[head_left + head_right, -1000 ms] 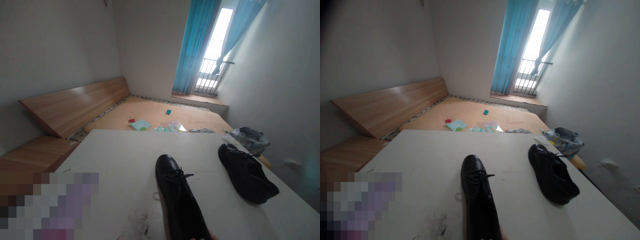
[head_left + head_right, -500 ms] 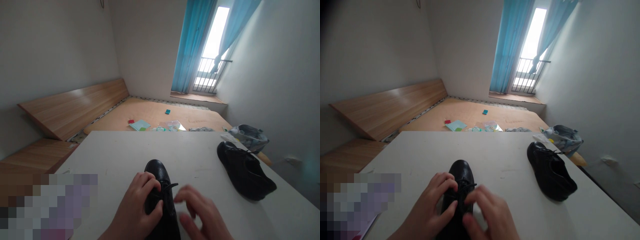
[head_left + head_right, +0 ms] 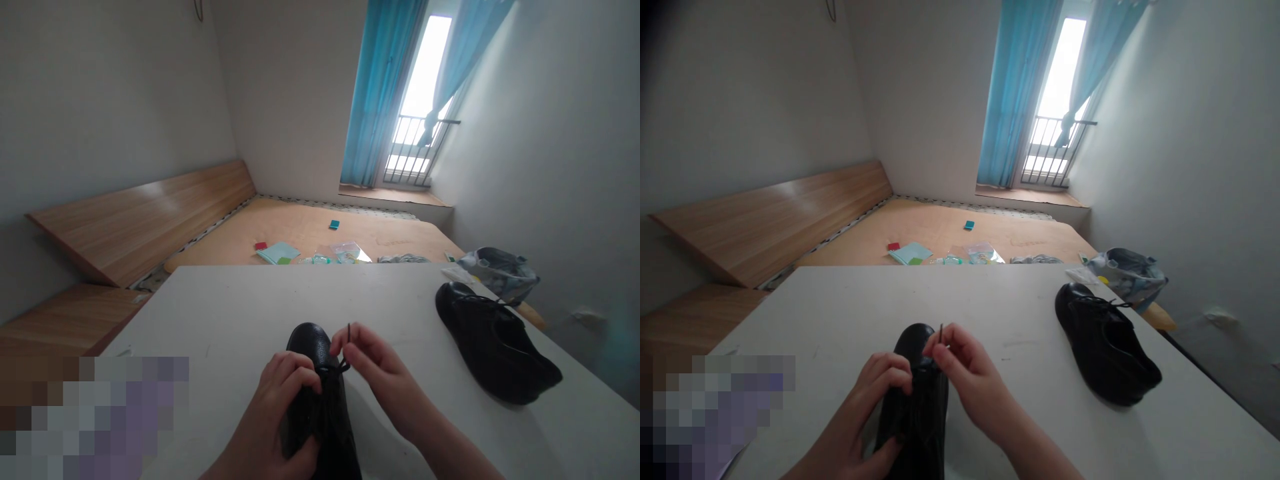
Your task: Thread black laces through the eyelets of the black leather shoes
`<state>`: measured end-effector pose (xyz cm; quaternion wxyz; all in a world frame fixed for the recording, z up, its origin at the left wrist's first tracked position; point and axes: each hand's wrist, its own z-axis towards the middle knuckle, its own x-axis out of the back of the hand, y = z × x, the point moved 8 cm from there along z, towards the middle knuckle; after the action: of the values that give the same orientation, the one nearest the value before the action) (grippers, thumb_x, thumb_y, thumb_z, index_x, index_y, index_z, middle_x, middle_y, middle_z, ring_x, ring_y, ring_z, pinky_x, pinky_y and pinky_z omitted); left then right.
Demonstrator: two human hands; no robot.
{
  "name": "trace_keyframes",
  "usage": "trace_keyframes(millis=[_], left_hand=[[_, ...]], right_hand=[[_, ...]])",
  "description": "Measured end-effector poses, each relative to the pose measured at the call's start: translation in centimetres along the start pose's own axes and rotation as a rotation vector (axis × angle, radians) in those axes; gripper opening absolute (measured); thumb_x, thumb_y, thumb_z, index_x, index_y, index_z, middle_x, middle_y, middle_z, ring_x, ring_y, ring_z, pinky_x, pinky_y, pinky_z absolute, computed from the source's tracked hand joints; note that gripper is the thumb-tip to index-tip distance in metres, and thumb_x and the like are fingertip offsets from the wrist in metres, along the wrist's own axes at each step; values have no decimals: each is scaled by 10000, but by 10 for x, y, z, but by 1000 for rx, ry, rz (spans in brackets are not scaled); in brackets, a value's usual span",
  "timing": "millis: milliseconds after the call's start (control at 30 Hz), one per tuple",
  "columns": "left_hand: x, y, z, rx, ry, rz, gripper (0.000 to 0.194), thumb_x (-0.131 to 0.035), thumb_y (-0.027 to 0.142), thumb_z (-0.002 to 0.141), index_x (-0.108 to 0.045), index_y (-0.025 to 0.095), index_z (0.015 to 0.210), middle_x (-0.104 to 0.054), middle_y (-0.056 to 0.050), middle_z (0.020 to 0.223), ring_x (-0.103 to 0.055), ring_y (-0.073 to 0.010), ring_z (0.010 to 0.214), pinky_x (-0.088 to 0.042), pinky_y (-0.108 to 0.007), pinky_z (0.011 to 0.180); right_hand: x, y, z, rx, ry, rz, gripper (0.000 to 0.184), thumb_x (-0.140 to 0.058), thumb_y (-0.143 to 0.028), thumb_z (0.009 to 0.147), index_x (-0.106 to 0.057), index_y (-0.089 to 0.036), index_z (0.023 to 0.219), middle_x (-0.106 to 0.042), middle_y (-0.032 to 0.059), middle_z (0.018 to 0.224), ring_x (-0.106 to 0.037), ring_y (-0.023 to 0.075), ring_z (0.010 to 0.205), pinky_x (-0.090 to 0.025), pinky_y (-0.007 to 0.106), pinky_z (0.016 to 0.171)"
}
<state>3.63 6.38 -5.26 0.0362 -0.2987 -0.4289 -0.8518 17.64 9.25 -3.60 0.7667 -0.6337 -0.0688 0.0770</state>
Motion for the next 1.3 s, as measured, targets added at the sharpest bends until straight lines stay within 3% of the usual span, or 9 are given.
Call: trace_keyframes(millis=[167,300,433,567,700,833,967,1100,1300], left_hand=[[3,1,0,-15,23,-2,418,-522,115,606,-531,262,997,-546,-47,1073,-528,-262,1005,-488,-394,862],[0,1,-1,16,29,58,347,-540,120,599,-538,256,919,-558,-51,1054,-531,-267,987,-475,-401,878],[1,2,-2,109,59,39,214,-540,135,644,-531,248,825,-544,-55,1088,-491,-278,1056,-426,-410,936],[-5,-10,-5,233,2,-225,56,-545,267,746,-519,236,784,-504,-54,1113,-468,-273,1069,-382,-413,965],[-16,-26,-11,407,-67,-587,242,-672,415,686,-549,209,717,-435,-60,1191,-418,-304,1123,-344,-403,985],[-10,-26,-11,523,8,-1072,305,-736,443,617,-582,180,633,-444,-59,1201,-489,-274,1009,-449,-336,831],[12,-36,-13,609,283,-1421,281,-625,362,760,-546,185,556,-578,-66,909,-520,-255,989,-466,-368,930],[17,-49,-12,693,381,-1570,358,-560,270,818,-437,206,487,-423,10,567,-510,-180,652,-534,-393,830],[25,-54,-5,656,360,-1420,479,-528,430,871,-434,203,461,-221,72,442,-216,-104,418,-447,-250,493]], right_hand=[[48,6,5,-47,319,483,242,-691,-427,828,-567,-220,831,-610,-24,707,-495,96,543,-383,206,493],[67,5,6,-33,412,649,231,-766,-362,765,-586,-224,809,-630,-32,710,-563,91,572,-465,194,532],[49,1,7,-25,241,564,217,-685,-424,834,-581,-234,854,-644,-8,855,-680,155,772,-523,251,651],[26,7,0,-50,124,92,162,-567,-366,919,-527,-248,1022,-590,32,1050,-644,199,967,-497,345,817],[7,-4,-10,117,73,-402,153,-542,-138,833,-482,-239,932,-511,1,891,-536,156,798,-454,330,752],[-21,-20,-19,291,-144,-613,176,-532,-61,705,-510,-213,791,-528,25,939,-503,190,900,-434,333,767],[-32,-23,-22,320,-249,-639,309,-634,-81,613,-558,-209,884,-546,55,1049,-474,240,1046,-430,358,876],[-33,-22,-19,287,-248,-558,216,-611,-54,630,-554,-204,774,-523,62,1068,-437,244,1108,-395,360,934],[-23,9,-13,-130,-277,-13,73,-564,-219,719,-512,-191,677,-487,72,1029,-460,226,975,-346,390,889]])
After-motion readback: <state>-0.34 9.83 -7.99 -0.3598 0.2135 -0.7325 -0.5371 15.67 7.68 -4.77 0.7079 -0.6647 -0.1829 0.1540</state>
